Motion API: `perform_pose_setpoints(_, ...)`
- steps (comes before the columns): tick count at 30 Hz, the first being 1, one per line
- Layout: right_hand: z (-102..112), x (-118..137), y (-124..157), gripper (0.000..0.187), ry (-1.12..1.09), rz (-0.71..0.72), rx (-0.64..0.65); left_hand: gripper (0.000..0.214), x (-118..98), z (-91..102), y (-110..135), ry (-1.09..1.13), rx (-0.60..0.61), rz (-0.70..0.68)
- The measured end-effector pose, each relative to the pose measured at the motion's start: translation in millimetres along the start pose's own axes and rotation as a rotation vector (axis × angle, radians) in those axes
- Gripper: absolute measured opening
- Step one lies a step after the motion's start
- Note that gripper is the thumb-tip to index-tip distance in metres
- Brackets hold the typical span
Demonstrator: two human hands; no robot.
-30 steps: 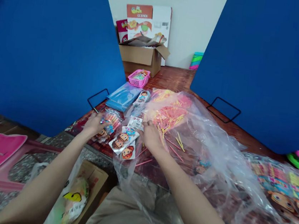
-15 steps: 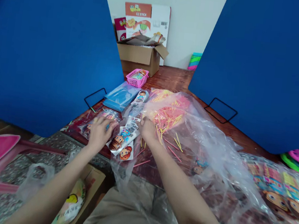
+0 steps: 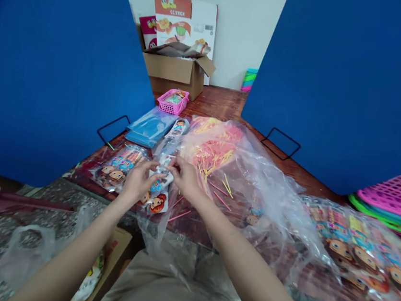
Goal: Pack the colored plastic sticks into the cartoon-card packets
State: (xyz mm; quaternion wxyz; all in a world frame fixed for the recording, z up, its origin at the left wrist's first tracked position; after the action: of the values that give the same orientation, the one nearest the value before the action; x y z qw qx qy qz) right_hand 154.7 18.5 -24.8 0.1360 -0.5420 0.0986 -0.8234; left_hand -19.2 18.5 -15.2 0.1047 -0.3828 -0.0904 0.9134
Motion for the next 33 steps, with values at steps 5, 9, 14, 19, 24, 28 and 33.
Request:
perform_pose_setpoints(5,22.4,0.5,20.6,0.025,-0.158,0.01,0.028,0.035,-9.2,-15.3,3.5,0.641,0.083,0.206)
perform_pose_setpoints(9,56.5,-27.5,18.9,0.032,0.171,-0.031,0.093,0.029,-13.4,-32.3,9.5,0.78,0.109,0.291)
perform_pose_setpoints(14,123.7,-62.1,-4.8,0.027,0.984,-0.015,0.129,0.027,-15.2,-44.1,16.0,0.846,0.084,0.297)
perform_pose_setpoints(19,151.6,-66.4,-31.9,0.038,1.326,-0.076,0.054,0.028,-25.2,-44.2,18.2,0.913,0.053,0.318)
perform_pose_setpoints(24,126.4,-68.7,-41.4,0.036,1.245,-0.126,0.253,0.03,-34.3,-45.1,19.8,0.967,0.044,0.416)
perform_pose_setpoints(28,117.0,-78.7,-45.8,0.045,1.264,-0.169,0.163,0.035,-42.0,-48.7,24.9,1.071,0.119,0.498)
perform_pose_setpoints(33,107.7,-84.3,-53.3,0.054,1.209,-0.217,-0.01,0.029,-51.8,-58.8,27.9,1.141,0.238,0.506)
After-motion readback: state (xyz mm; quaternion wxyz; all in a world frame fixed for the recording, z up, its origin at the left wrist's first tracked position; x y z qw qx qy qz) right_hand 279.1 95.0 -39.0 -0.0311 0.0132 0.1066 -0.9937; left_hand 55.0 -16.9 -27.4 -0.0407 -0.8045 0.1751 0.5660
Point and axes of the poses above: each hand's wrist, its own y-axis away from the middle knuckle, its own z-axis out of the back of the hand, x = y × z, the point moved 1 cm from there along -y, towards the middle knuckle, and after that the axes turned 3 degrees about y, right-handed, at the moved point
